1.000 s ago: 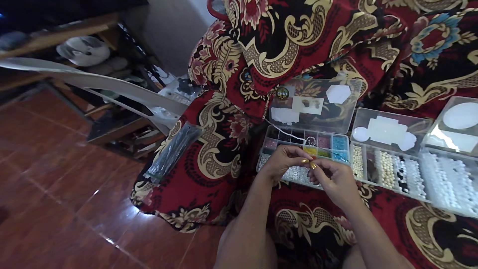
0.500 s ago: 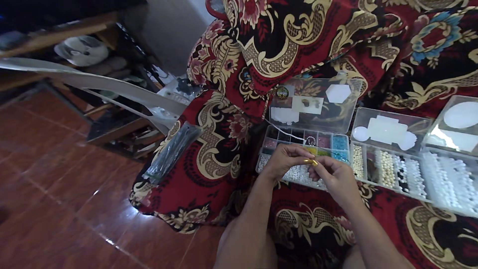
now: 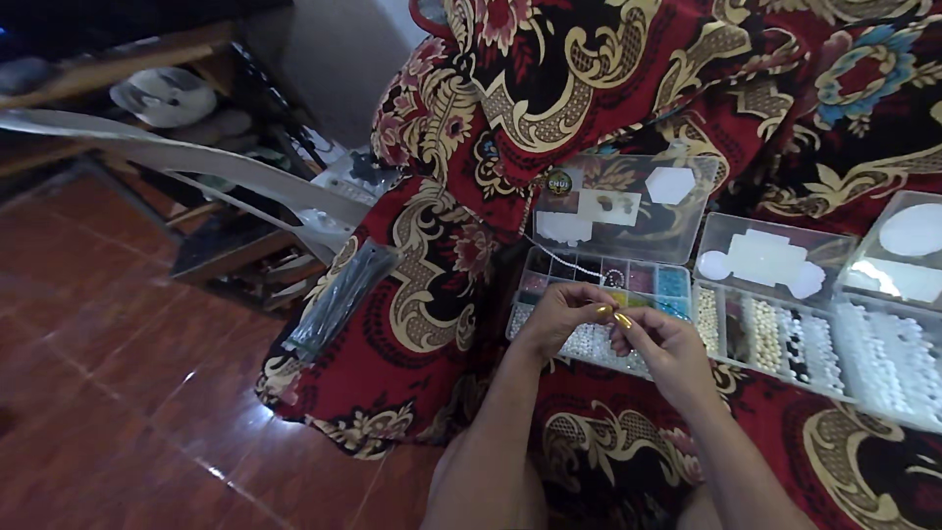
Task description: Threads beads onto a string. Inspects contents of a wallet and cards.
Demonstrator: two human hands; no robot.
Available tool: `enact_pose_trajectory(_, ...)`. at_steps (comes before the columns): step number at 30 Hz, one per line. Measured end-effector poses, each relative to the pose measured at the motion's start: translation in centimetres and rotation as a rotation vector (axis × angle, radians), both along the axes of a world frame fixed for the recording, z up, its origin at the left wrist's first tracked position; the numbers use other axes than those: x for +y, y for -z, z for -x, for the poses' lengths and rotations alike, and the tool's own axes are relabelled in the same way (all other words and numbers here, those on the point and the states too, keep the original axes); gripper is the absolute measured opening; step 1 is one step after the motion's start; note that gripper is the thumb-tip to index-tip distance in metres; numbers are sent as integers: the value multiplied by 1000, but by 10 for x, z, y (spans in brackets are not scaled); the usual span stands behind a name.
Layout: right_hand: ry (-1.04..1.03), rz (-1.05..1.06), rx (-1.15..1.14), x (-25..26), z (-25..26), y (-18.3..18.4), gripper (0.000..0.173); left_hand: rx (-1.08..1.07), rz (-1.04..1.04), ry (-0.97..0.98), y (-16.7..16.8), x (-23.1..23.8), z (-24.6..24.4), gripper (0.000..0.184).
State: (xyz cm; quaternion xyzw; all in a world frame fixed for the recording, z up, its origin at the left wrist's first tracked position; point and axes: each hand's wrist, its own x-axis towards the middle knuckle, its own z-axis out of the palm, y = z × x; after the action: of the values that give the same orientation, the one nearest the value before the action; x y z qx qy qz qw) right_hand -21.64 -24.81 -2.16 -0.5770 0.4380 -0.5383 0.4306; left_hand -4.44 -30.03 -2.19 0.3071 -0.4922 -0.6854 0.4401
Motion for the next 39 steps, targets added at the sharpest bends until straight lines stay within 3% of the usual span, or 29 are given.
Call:
enact_pose_trajectory(6, 3, 29, 8, 0, 0, 3, 16, 3, -13, 2, 1, 1, 3, 13)
enact_pose_trajectory(12, 14, -86, 30, 1, 2, 0, 26, -102, -10, -73, -2, 2, 9, 12)
enact_pose_trajectory(17, 54, -145, 46, 1, 0, -3, 19, -147, -14, -96, -1, 3, 13, 9)
enact_pose_trajectory(25, 90, -158, 304, -7, 14, -1, 15, -203, -21, -265, -4, 1, 11, 10)
enact_pose_trajectory(28, 127, -121, 269, -8, 16, -1, 15, -252, -43, -261, -4, 0, 11, 6)
enact_pose_trajectory(32, 164, -80, 220, -8, 16, 1, 17, -310, -15, -209, -6, 2, 11, 15)
enact_pose_trajectory(39, 80, -16, 198, -8, 12, 6, 18, -256, 22, -161, -4, 7, 15, 10)
